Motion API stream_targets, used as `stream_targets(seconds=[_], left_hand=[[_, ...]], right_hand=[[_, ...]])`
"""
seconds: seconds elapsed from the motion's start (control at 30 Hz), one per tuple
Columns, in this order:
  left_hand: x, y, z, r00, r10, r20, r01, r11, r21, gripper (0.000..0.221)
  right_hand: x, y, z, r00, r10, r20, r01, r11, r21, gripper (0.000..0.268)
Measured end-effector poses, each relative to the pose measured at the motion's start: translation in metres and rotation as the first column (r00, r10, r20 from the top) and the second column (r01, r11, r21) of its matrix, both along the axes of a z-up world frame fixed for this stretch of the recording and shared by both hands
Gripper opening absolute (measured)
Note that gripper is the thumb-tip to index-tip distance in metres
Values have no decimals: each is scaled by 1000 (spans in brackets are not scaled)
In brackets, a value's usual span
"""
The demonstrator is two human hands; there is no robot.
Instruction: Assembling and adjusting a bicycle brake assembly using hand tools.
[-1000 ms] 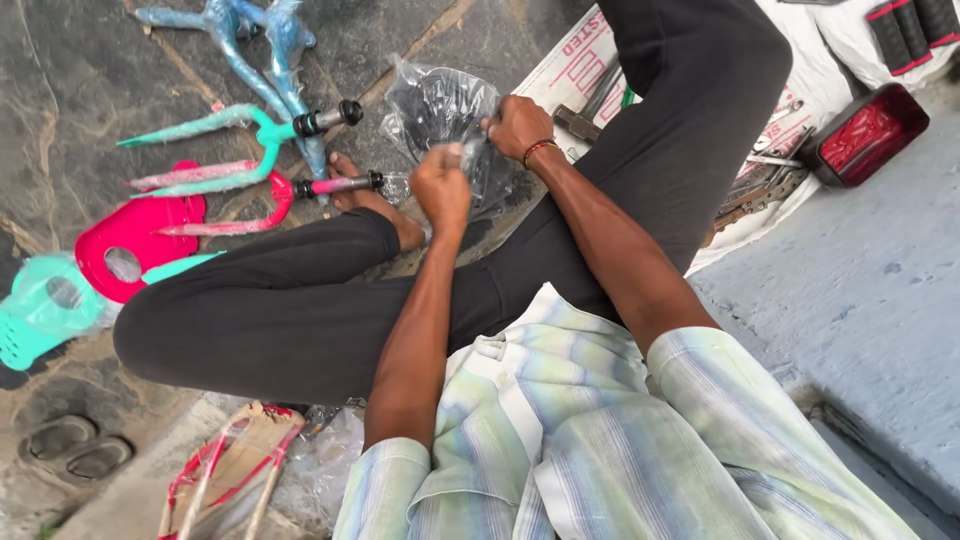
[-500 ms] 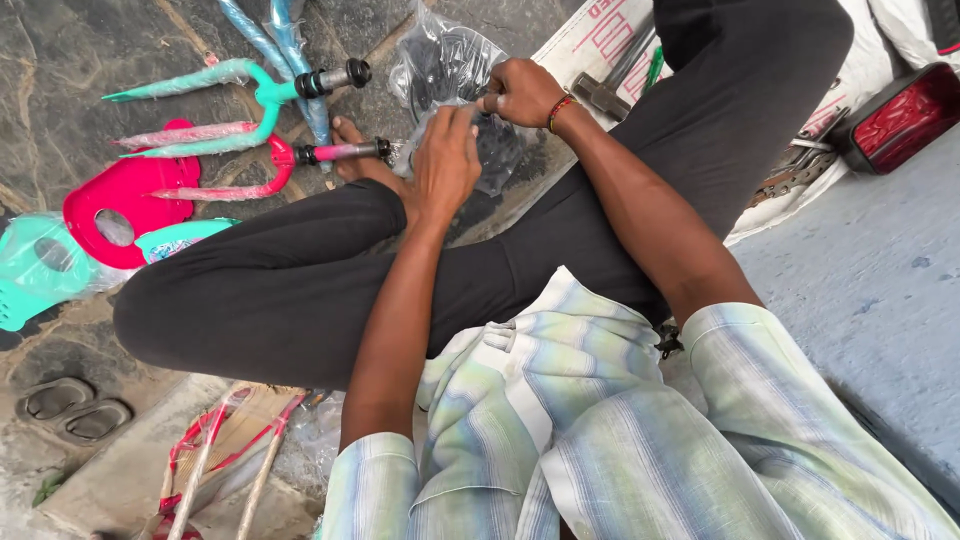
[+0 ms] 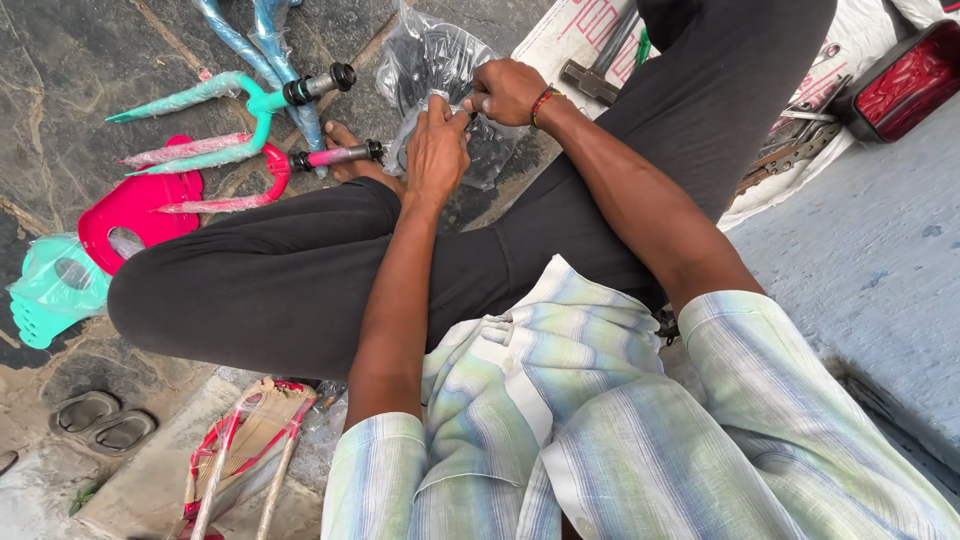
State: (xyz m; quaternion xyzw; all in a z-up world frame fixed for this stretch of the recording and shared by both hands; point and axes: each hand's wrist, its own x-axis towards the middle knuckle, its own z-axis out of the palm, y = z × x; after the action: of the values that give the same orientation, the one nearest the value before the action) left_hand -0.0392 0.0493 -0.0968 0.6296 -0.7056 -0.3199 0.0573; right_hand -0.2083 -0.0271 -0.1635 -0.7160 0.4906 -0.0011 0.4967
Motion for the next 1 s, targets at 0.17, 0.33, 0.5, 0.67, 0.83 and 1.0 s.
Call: stream_targets(seconds=[0.17, 0.33, 0.5, 0.67, 0.83, 1.0], left_hand=[[2, 4, 1, 969, 115, -218, -95, 991, 97, 7], [9, -3, 8, 991, -70, -115, 97, 963, 253, 5], [12, -3, 21, 979, -198, 38, 184, 956, 229, 15], [6, 8, 21, 970, -195, 144, 155, 956, 248, 38], [-4, 15, 5, 930, -358, 84, 364, 929, -62, 26], [-1, 21, 2, 916, -398, 51, 401, 914, -67, 17]], right_hand=[[7, 6, 12, 991, -45, -128, 41, 998, -38, 36], [10, 13, -15, 979, -147, -139, 106, 958, -266, 35], [2, 3, -35, 957, -223, -186, 200, 971, -133, 43], [-6, 3, -35, 989, -148, -17, 144, 977, -156, 39], [1, 11, -18, 967, 182, -178, -251, 801, -543, 53], [11, 17, -18, 880, 354, -317, -377, 926, -11, 51]])
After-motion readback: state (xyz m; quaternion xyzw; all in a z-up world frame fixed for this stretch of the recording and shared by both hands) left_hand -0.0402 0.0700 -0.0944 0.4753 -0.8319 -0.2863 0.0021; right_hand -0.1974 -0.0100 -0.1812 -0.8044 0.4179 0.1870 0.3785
